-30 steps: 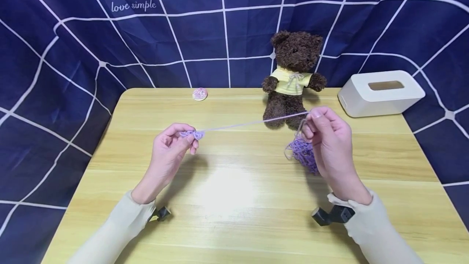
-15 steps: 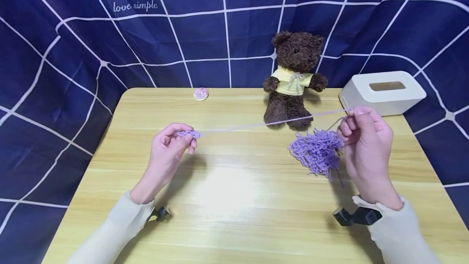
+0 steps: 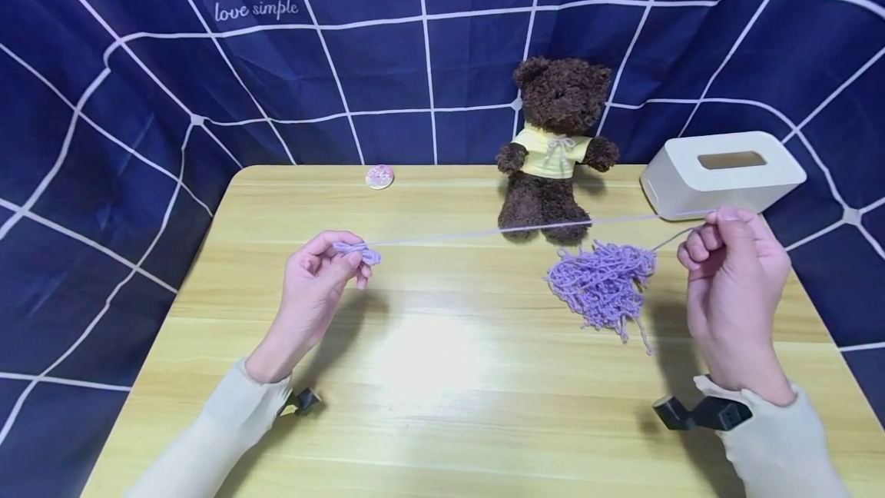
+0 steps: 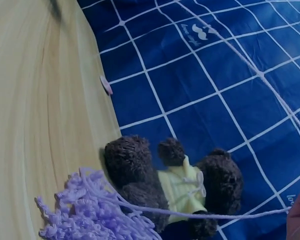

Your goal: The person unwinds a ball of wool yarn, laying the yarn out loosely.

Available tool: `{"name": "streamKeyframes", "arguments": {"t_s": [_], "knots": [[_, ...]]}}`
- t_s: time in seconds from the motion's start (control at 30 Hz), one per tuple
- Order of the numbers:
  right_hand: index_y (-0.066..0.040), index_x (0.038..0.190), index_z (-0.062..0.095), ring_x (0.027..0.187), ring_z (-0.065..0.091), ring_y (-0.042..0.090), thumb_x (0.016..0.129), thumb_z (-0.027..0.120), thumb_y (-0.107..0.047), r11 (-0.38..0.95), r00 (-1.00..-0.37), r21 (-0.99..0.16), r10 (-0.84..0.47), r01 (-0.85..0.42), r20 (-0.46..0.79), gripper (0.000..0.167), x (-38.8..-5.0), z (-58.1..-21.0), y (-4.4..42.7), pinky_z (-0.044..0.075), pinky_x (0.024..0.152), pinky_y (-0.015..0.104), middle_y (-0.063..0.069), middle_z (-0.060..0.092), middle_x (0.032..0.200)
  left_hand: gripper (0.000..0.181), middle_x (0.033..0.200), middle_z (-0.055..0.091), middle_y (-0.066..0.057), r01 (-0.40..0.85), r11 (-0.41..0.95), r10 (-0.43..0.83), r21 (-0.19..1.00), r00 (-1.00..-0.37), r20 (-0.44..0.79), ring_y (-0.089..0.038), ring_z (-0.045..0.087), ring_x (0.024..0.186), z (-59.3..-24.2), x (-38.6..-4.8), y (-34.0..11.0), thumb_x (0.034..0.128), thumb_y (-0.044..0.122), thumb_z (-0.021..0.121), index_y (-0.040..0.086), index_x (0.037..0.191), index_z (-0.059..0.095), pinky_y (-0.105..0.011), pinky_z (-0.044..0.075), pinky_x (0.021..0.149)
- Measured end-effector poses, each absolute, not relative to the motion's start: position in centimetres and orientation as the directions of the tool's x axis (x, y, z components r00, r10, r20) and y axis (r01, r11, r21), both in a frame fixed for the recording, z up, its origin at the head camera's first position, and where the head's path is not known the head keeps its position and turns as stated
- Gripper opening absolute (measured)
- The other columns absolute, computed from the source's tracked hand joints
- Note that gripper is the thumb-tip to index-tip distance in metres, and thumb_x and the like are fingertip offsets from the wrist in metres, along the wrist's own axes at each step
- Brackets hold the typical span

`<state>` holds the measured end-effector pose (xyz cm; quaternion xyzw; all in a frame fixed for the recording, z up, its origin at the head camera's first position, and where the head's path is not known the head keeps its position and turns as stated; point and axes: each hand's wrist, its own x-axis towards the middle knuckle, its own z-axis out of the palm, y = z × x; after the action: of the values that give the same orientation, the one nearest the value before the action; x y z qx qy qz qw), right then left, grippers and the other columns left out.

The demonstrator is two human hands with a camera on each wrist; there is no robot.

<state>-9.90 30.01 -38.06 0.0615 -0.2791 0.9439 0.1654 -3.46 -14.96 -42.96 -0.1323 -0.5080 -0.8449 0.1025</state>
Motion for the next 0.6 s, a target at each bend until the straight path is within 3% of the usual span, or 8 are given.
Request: {"name": "streamKeyframes", "arguments": {"t_s": [0.17,0.23,0.43,0.5,0.6], "knots": [[0.021,0.095,0.048,0.057,0.034,0.023,0.11,0.045,0.015,-0.801,-0.942,-0.497,0.27,-0.333,0.197,0.016,-9.95,-38.18,30.17,0.027,0.047,0.028,0.017,0.046,0.071,0.025,0.105,0.077,-0.014,0.284,-0.506,-0.019,0.815,-0.948,0.318,-0.025,0.077,0.1,-42.9,-3.4,-15.07,0.0999,-0.018,0.06,0.001,0.113,0.072,-0.035,0.064,0.092],[0.021,0.095,0.048,0.057,0.034,0.023,0.11,0.045,0.015,-0.805,-0.946,-0.498,0.262,-0.323,0.191,0.016,-9.91,-38.31,30.15,0.026,0.048,0.028,0.017,0.046,0.072,0.026,0.104,0.076,-0.016,0.269,-0.542,0.004,0.796,-0.946,0.323,-0.027,0.077,0.101,-42.79,-3.37,-15.08,0.1002,-0.019,0.057,0.0,0.113,0.07,-0.039,0.063,0.096],[0.02,0.095,0.048,0.057,0.033,0.022,0.109,0.046,0.016,-0.799,-0.945,-0.504,0.271,-0.327,0.184,0.015,-10.01,-38.53,30.07,0.026,0.048,0.028,0.017,0.045,0.072,0.033,0.106,0.071,-0.012,0.274,-0.548,0.009,0.79,-0.943,0.333,-0.021,0.071,0.088,-42.58,-3.47,-15.05,0.0979,-0.021,0.056,0.002,0.115,0.071,-0.03,0.063,0.084],[0.021,0.095,0.048,0.057,0.033,0.022,0.109,0.046,0.016,-0.796,-0.942,-0.504,0.282,-0.337,0.184,0.015,-10.07,-38.49,30.2,0.026,0.047,0.028,0.017,0.045,0.071,0.028,0.11,0.069,-0.012,0.27,-0.542,0.002,0.796,-0.947,0.322,-0.019,0.069,0.086,-42.58,-3.48,-15.1,0.0983,-0.021,0.057,-0.006,0.119,0.069,-0.026,0.061,0.08],[0.022,0.095,0.048,0.056,0.033,0.023,0.109,0.046,0.015,-0.793,-0.936,-0.496,0.301,-0.352,0.183,0.016,-10.24,-38.47,30.47,0.027,0.047,0.028,0.017,0.045,0.071,0.027,0.114,0.069,-0.013,0.261,-0.532,-0.006,0.805,-0.952,0.305,-0.018,0.068,0.084,-42.56,-3.42,-15.24,0.1002,-0.019,0.057,-0.006,0.12,0.07,-0.025,0.06,0.079]]}}
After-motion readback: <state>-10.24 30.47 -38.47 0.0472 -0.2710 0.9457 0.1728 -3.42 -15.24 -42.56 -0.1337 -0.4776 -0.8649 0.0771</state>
